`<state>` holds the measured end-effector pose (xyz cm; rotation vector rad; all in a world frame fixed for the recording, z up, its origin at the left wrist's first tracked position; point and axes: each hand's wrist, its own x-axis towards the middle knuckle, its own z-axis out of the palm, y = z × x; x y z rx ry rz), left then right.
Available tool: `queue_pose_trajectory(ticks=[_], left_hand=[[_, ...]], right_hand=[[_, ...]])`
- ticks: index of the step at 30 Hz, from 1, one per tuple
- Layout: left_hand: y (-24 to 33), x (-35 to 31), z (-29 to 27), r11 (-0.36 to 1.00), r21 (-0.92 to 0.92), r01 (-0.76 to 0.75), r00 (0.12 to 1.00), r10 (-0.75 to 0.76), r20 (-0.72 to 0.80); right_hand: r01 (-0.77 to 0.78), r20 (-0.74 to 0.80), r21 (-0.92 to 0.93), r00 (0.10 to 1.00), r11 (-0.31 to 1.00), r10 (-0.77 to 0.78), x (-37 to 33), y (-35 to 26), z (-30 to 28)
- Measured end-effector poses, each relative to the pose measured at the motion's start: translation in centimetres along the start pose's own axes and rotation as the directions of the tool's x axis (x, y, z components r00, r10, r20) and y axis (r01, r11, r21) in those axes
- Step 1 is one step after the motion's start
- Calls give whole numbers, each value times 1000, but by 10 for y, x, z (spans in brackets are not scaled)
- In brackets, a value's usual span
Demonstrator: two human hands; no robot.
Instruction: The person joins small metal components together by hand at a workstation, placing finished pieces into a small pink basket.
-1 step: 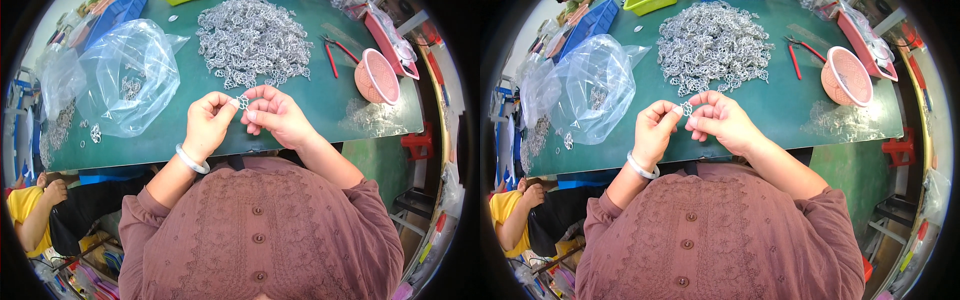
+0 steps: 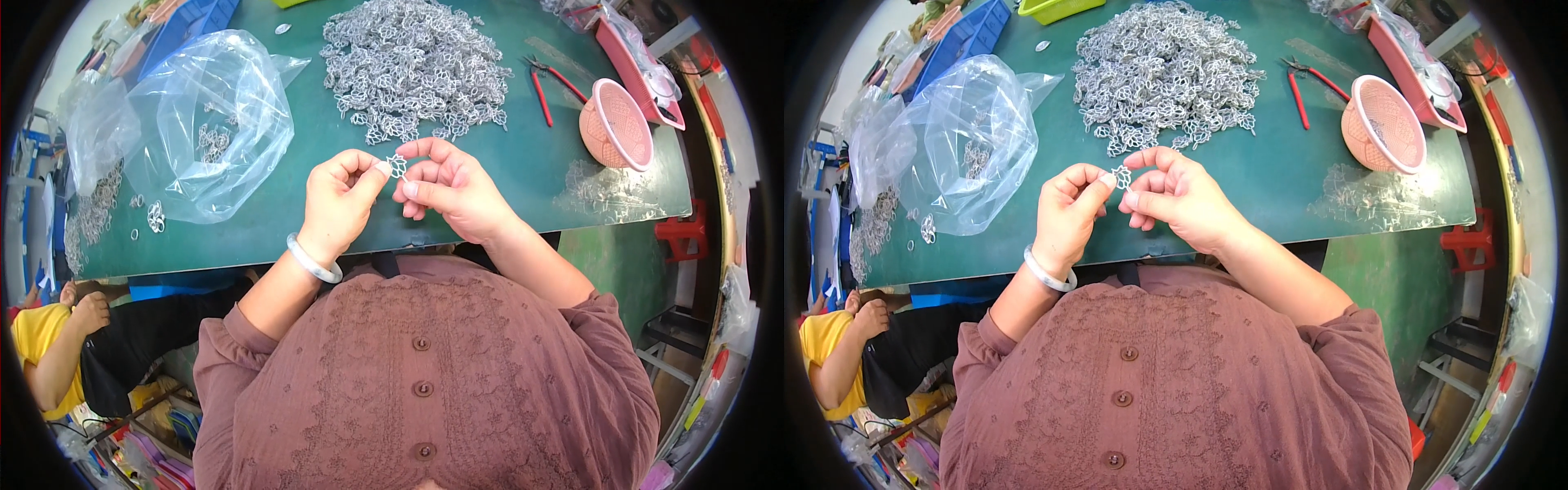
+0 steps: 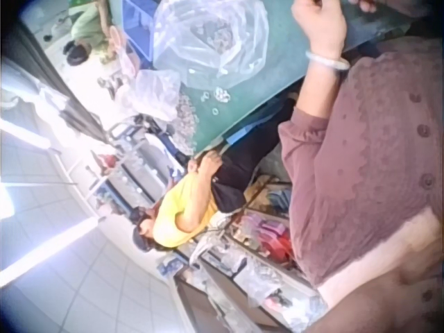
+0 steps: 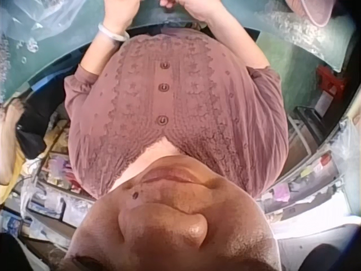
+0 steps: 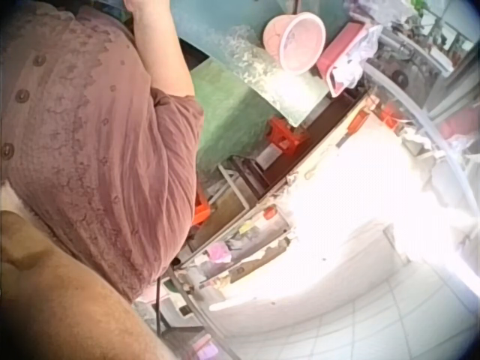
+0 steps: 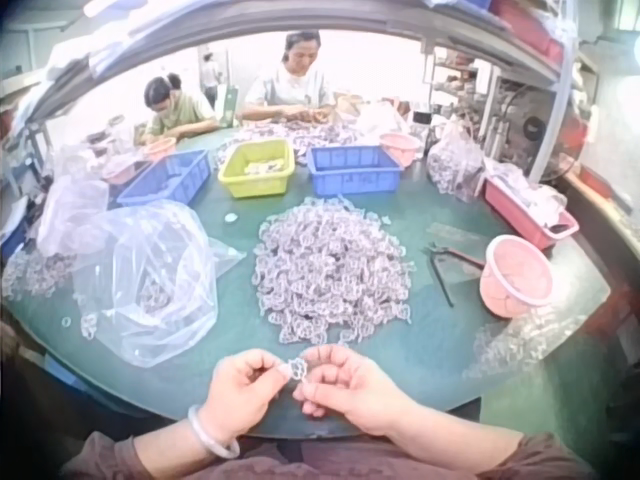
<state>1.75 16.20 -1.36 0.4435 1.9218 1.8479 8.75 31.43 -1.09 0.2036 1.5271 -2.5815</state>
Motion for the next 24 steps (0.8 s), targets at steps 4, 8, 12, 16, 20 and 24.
queue_pose_trajectory(ticks=[4,8,12,16,20,24], left_hand=[[1,-2,1,999,-16,34,999,-34,9],[2,-2,1,993,-74,88,996,-87,18],[1,-2,1,987,-121,105,994,-104,18],[-1,-1,1,988,-118,104,994,-100,36],[-1,-1,2,982,-141,123,992,-119,37],[-5,1,-3,964,-207,169,984,-152,94]], right_hand=[[26,2,-59,1000,998,-26,-1,2,0],[1,7,-54,1000,999,-1,-1,1,-1],[-6,4,-42,1000,999,6,-1,0,-1],[-18,3,-38,1000,999,18,-1,1,-2],[-7,-1,-62,1000,998,7,-1,2,-3],[8,-1,-142,1000,990,-8,-2,2,-1]])
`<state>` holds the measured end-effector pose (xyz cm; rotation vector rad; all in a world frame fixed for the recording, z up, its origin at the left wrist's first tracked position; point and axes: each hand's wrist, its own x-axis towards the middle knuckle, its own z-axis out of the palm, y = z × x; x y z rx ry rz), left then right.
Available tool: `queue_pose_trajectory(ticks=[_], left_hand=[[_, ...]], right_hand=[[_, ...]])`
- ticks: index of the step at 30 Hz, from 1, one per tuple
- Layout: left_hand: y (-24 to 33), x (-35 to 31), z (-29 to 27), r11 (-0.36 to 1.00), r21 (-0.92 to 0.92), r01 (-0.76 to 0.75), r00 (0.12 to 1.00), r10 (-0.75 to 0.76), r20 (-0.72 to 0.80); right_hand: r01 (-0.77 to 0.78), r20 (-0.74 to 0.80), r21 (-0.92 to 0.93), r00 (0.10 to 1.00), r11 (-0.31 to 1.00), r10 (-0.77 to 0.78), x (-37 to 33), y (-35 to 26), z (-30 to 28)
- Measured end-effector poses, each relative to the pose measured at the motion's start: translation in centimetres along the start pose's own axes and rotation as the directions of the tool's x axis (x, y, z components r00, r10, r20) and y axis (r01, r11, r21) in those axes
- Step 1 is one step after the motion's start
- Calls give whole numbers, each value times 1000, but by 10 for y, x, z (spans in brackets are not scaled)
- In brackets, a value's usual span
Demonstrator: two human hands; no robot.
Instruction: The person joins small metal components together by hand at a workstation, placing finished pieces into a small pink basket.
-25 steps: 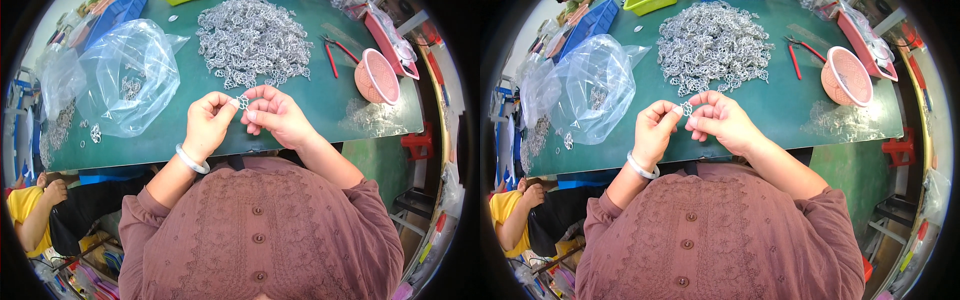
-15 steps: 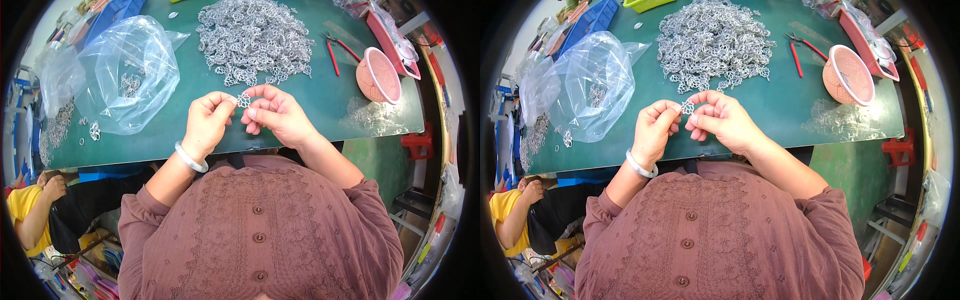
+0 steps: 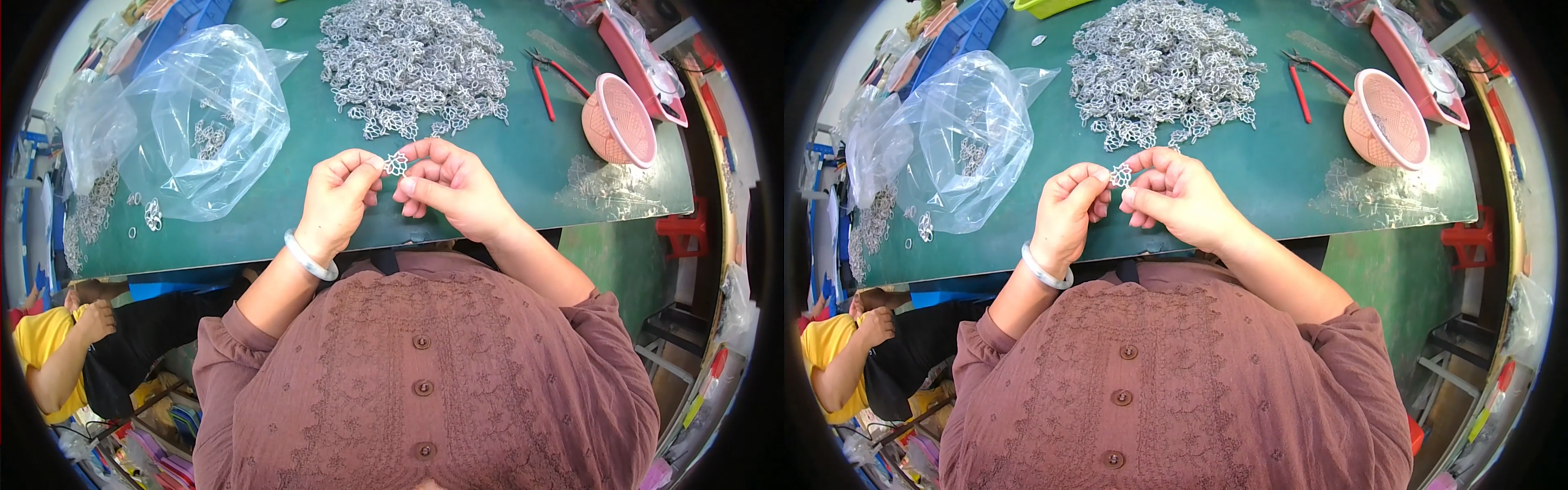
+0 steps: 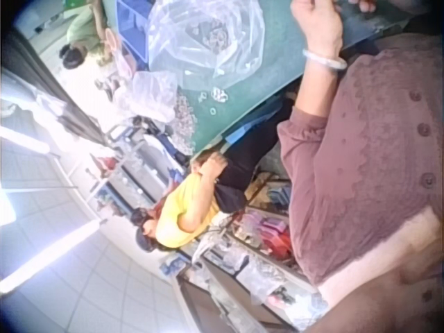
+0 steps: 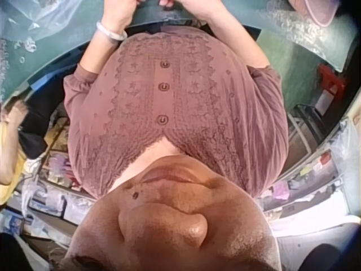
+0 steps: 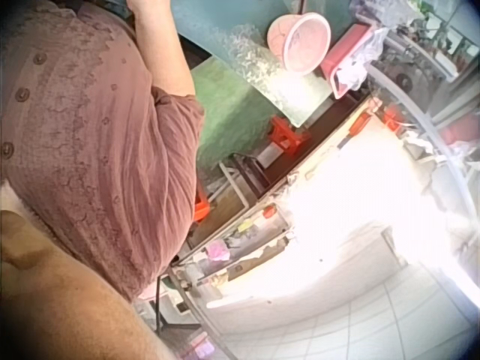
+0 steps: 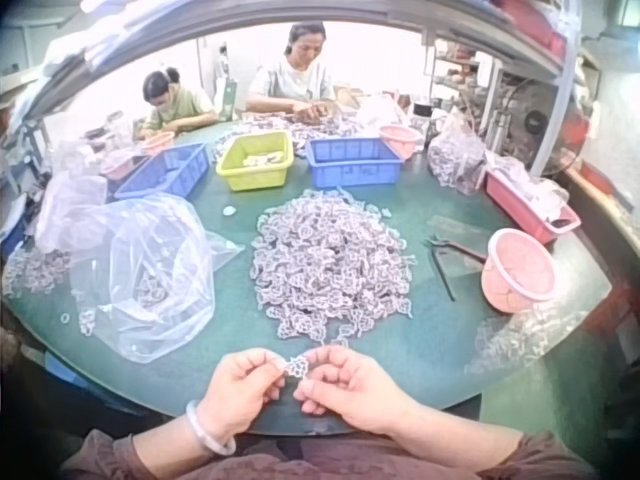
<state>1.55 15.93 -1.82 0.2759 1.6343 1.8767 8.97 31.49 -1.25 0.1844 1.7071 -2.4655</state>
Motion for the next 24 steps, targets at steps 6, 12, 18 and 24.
queue_pose_trajectory(ticks=[6,12,18,24], left_hand=[[-5,1,-3,998,-49,34,998,-31,49],[-6,0,-2,995,-90,38,998,-34,55],[-5,-1,-1,993,-105,53,998,-48,50],[-3,-3,0,995,-97,15,999,-11,42]], right_hand=[[119,-16,-201,992,972,-124,-2,4,4],[165,-29,-319,983,933,-184,-4,2,7],[173,-32,-335,980,926,-195,-4,1,7],[139,-22,-235,989,962,-148,-4,1,5]])
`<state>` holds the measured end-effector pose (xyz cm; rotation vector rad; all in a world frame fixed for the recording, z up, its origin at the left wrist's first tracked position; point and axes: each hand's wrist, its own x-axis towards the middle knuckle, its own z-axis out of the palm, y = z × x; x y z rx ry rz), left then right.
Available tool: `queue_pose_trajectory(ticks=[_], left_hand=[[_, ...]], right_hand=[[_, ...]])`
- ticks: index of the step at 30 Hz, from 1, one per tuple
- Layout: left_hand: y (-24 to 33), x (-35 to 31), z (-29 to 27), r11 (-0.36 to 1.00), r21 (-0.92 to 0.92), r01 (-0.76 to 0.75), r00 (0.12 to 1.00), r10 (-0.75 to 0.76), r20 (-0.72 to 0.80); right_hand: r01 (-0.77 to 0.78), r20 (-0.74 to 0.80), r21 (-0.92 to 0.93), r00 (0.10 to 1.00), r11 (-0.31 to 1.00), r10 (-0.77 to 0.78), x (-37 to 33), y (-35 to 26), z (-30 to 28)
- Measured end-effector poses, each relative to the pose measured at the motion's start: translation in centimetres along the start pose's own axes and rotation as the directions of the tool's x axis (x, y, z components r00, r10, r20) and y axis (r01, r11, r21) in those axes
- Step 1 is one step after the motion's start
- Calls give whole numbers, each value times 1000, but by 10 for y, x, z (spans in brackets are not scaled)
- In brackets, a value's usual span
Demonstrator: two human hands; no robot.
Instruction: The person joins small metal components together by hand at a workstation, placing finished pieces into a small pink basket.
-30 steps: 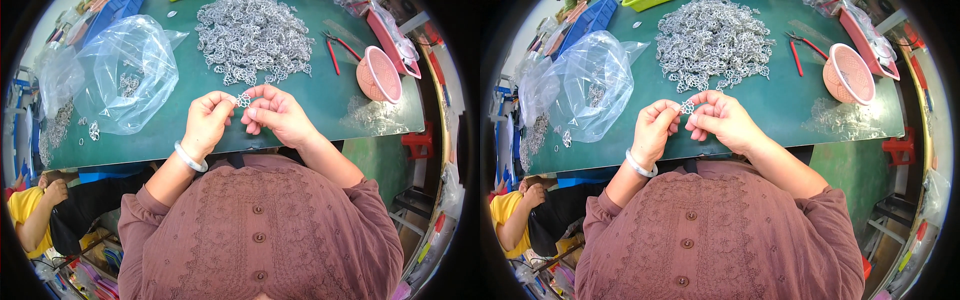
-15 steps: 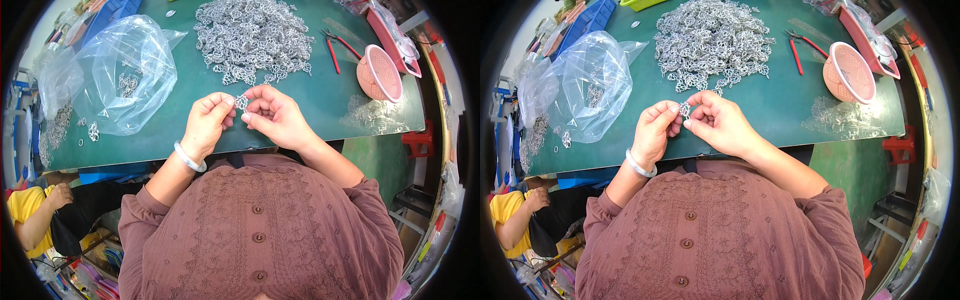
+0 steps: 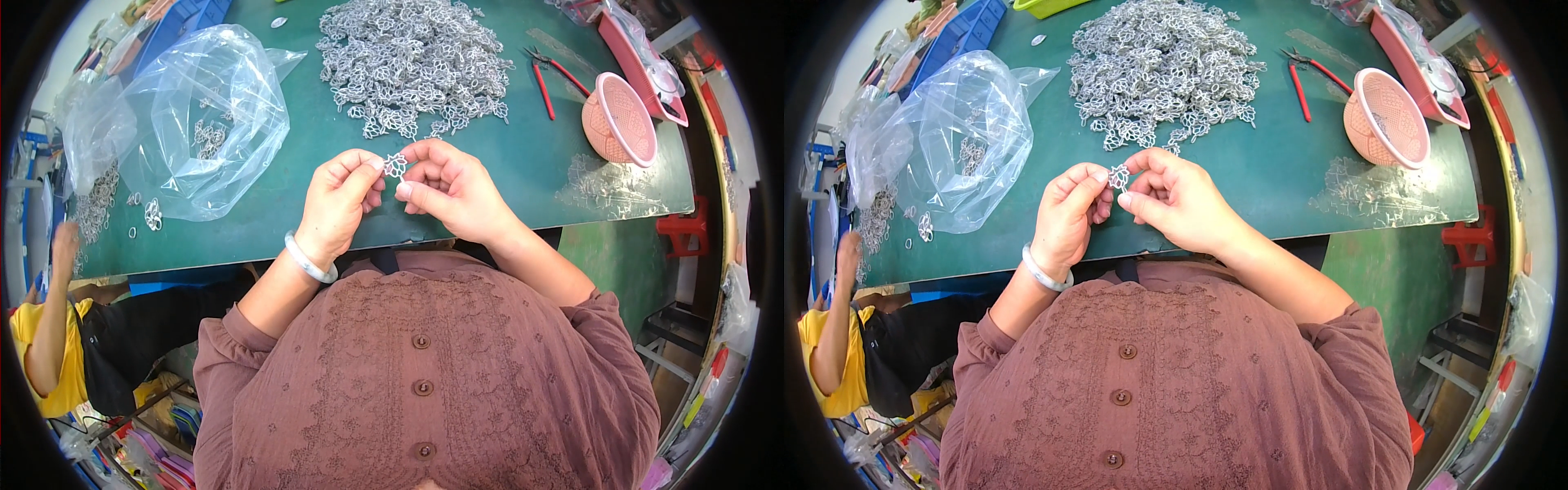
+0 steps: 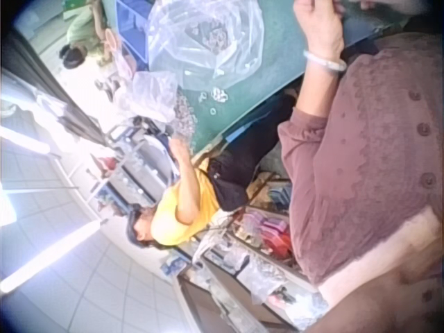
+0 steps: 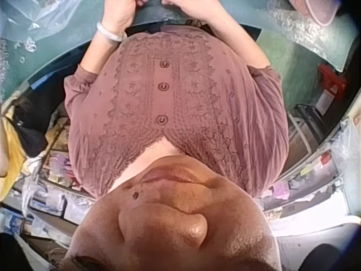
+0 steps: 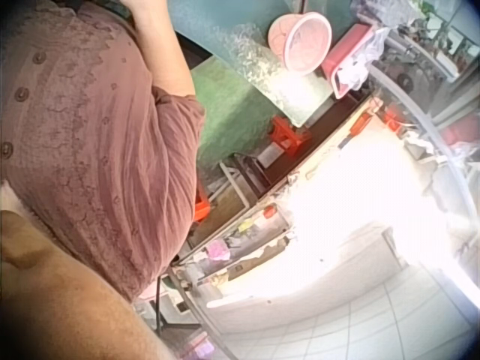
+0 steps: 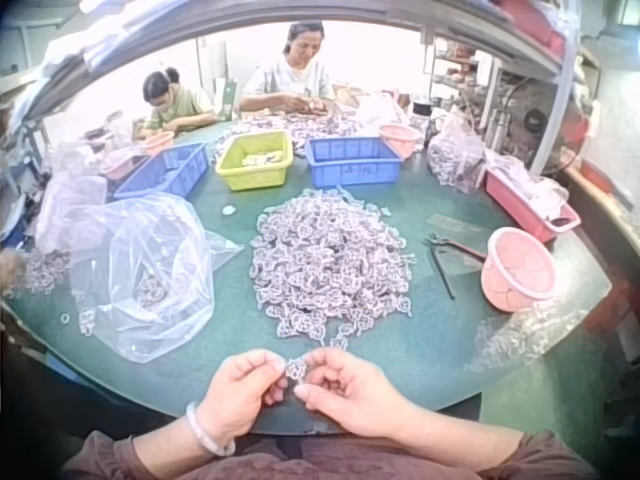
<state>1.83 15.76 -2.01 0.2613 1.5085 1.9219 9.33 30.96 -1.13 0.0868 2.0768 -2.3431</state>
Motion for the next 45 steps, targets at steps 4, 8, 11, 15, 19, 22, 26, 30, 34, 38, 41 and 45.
queue_pose_trajectory(ticks=[4,8,11,15,19,22,26,30,34,38,41,45], left_hand=[[3,-1,4,999,5,-44,999,44,-6],[4,-2,7,992,92,-90,996,91,-8],[3,-3,8,974,175,-147,989,151,-8],[1,-4,6,940,269,-208,977,213,9],[0,-4,5,931,291,-220,973,229,6],[0,-5,6,930,298,-216,975,224,8],[0,-4,8,925,290,-247,966,260,-6],[-6,-2,-3,994,-106,-13,998,20,60],[-7,0,-11,941,-334,62,997,-43,64],[-4,1,-11,896,-439,66,996,-33,83],[-5,1,-16,918,-387,89,994,-57,94],[-8,3,-14,953,-278,118,992,-100,77]], right_hand=[[-102,49,116,994,988,97,1,-2,-3],[-97,49,108,995,989,92,1,1,-4],[-97,64,89,994,991,92,1,1,-5],[-92,72,58,994,994,88,2,4,-7],[-87,66,55,994,995,83,2,6,-7],[-70,44,56,997,996,67,2,5,-5],[-84,62,25,995,996,82,1,5,-6],[-55,95,-223,992,973,77,0,2,-12],[76,-106,-563,981,823,-163,4,6,-28],[137,-116,-802,919,582,-377,8,6,-41],[61,-129,-834,945,549,-301,9,4,-41],[56,-135,-869,930,491,-343,16,9,-42]])
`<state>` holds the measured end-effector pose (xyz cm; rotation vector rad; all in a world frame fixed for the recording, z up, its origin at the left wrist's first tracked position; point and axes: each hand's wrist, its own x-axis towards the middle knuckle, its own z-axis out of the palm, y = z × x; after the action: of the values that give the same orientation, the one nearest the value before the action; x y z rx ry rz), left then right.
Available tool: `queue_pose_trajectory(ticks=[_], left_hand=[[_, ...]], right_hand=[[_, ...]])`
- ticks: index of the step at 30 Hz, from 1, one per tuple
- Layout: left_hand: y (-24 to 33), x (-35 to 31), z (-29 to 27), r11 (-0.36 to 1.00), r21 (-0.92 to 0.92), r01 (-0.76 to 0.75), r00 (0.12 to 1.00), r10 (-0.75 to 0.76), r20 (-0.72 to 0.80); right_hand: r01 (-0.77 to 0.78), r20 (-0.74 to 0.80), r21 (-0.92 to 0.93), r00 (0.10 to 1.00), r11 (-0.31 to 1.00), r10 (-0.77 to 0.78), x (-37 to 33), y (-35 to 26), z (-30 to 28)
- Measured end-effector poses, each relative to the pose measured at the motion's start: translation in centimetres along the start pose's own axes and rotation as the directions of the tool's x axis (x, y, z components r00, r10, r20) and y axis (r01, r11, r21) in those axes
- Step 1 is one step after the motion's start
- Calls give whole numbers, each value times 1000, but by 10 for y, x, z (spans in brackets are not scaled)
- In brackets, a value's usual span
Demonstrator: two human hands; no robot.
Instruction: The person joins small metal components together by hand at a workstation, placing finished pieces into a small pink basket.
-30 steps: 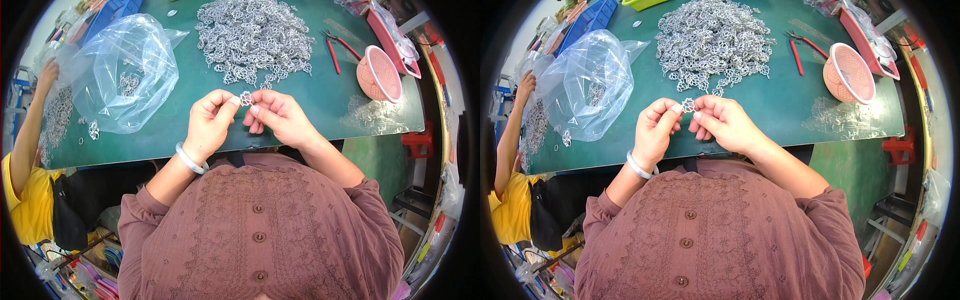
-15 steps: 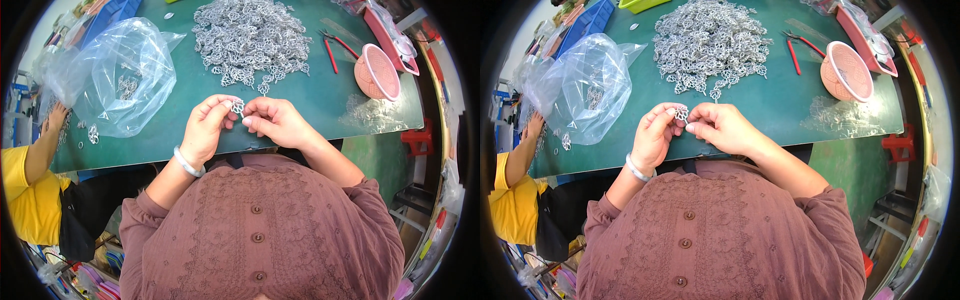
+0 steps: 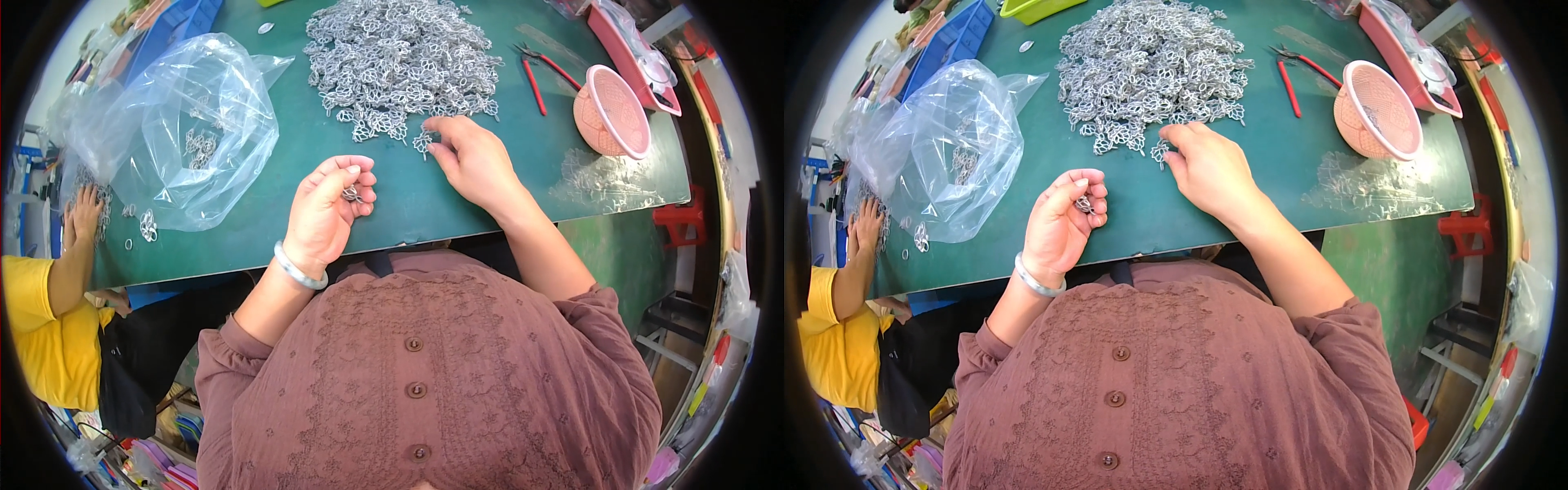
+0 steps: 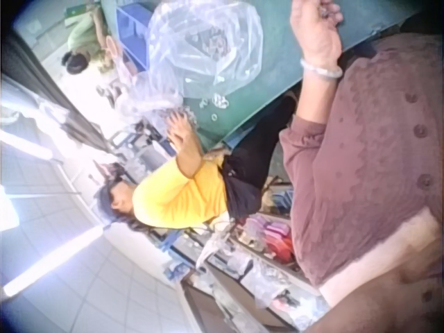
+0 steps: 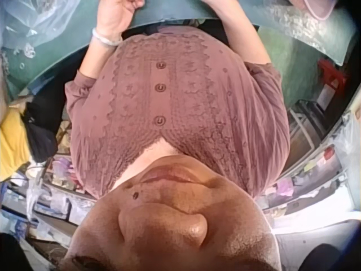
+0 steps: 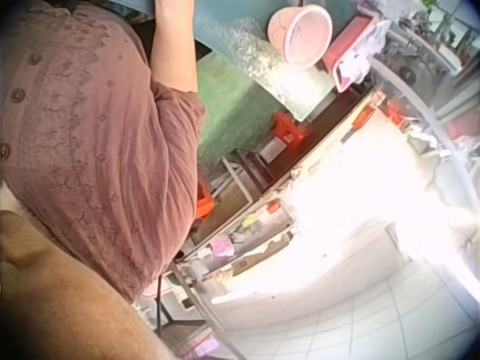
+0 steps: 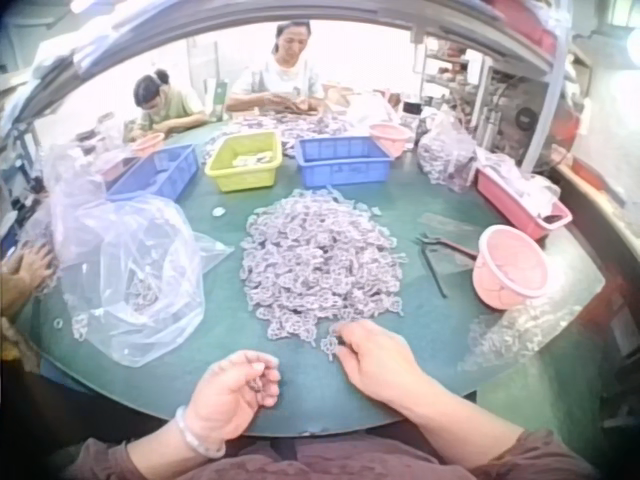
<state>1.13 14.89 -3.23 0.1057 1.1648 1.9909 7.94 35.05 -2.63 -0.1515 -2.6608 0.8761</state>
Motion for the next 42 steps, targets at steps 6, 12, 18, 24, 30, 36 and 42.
queue_pose_trajectory(ticks=[6,12,18,24,30,36,42], left_hand=[[1,0,13,994,110,23,999,-18,-48],[-1,2,18,971,238,34,998,-19,-63],[-1,3,18,962,271,42,997,-22,-75],[-2,2,20,956,292,27,998,-7,-70],[-3,0,23,980,197,18,999,-10,-37],[-2,-1,18,991,130,-13,1000,10,23],[-1,1,13,997,-45,70,994,-66,89]], right_hand=[[54,-17,32,998,998,-53,3,6,5],[-48,41,106,998,993,44,1,1,0],[13,91,-133,996,991,-1,-7,-8,-6],[59,72,-44,996,997,-56,-11,-15,-3],[185,-4,80,983,979,-185,-16,-32,-1],[130,22,323,989,937,-144,-18,-32,2],[-1,95,525,994,851,-57,-16,-36,-2]])
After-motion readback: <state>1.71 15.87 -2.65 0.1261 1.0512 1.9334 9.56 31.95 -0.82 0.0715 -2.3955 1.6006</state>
